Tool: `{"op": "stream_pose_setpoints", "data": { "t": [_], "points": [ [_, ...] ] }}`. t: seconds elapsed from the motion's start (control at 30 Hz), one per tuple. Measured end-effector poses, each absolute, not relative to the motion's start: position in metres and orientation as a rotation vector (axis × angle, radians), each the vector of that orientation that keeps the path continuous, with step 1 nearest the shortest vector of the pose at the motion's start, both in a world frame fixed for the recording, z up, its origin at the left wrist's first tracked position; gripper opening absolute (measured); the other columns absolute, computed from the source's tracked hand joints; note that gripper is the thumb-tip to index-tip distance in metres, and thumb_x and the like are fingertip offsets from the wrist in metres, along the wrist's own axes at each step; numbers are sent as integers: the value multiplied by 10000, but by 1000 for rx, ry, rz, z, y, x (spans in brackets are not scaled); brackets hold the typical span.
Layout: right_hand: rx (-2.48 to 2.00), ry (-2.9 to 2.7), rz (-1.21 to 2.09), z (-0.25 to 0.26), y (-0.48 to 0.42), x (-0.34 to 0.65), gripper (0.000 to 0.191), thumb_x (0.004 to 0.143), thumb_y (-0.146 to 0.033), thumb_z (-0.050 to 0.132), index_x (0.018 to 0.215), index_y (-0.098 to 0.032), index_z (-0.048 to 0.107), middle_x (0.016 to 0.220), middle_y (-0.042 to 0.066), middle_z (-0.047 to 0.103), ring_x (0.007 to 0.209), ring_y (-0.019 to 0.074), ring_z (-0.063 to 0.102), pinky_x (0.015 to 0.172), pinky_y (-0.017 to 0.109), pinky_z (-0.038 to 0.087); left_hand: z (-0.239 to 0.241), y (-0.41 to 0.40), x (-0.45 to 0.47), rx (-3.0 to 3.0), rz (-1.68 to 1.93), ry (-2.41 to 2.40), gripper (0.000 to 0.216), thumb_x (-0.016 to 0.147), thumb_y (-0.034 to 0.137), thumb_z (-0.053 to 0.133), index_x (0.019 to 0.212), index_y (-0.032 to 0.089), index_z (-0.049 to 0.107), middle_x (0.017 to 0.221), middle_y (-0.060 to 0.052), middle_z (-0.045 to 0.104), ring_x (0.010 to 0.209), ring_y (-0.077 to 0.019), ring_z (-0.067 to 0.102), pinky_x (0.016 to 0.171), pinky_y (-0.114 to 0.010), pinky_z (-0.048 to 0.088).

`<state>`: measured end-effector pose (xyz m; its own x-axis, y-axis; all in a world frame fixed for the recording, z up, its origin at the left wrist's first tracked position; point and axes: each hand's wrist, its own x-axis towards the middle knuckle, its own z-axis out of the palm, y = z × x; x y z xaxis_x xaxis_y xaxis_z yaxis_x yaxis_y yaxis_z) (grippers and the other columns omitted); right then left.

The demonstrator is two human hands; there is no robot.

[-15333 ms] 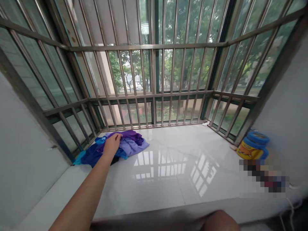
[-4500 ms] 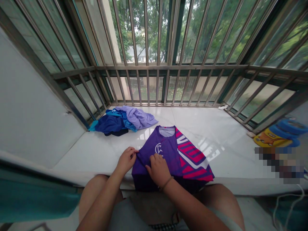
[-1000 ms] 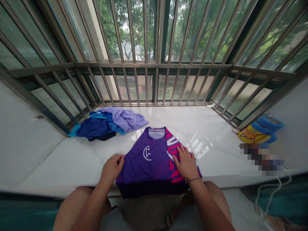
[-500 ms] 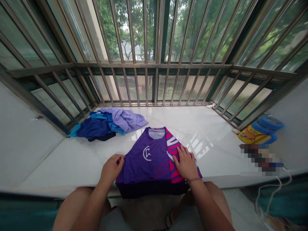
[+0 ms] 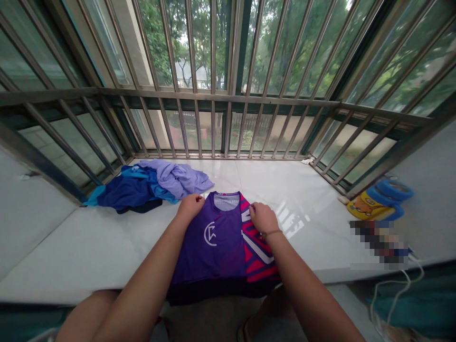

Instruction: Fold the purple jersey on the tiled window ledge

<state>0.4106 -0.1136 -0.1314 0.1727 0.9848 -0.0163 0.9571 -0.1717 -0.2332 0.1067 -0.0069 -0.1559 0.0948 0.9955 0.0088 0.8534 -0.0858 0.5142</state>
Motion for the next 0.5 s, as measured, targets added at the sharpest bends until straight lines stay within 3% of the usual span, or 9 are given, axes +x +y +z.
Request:
{"op": "stream_pose_setpoints", "data": {
  "t": [0.2,0.37,0.5],
  "points": [
    [-2293,-1893,357,-129,-21,407,375,1072,-416,561,1263,-191,792,1250,132,802,1165,244,732,916,288,514,-163,67,149,2014,331,1783,300,869,487,776,913,202,859,988,-112,839,986,-291,758,856,-317,544],
    [-2304,-1909,468,-140,15,405,275,967,-403,722,1125,-221,856,1179,111,828,1108,243,760,877,265,521,-165,90,155,1995,252,1748,123,774,348,856,759,231,824,862,-59,823,933,-265,766,819,-282,543],
    [-2299,-1897,471,-138,23,406,209,960,-296,700,1074,-229,863,1134,101,834,1077,233,765,879,264,517,-160,96,155,1939,277,1725,107,790,293,838,749,205,791,731,-32,785,793,-234,758,770,-278,540]
  ]
}}
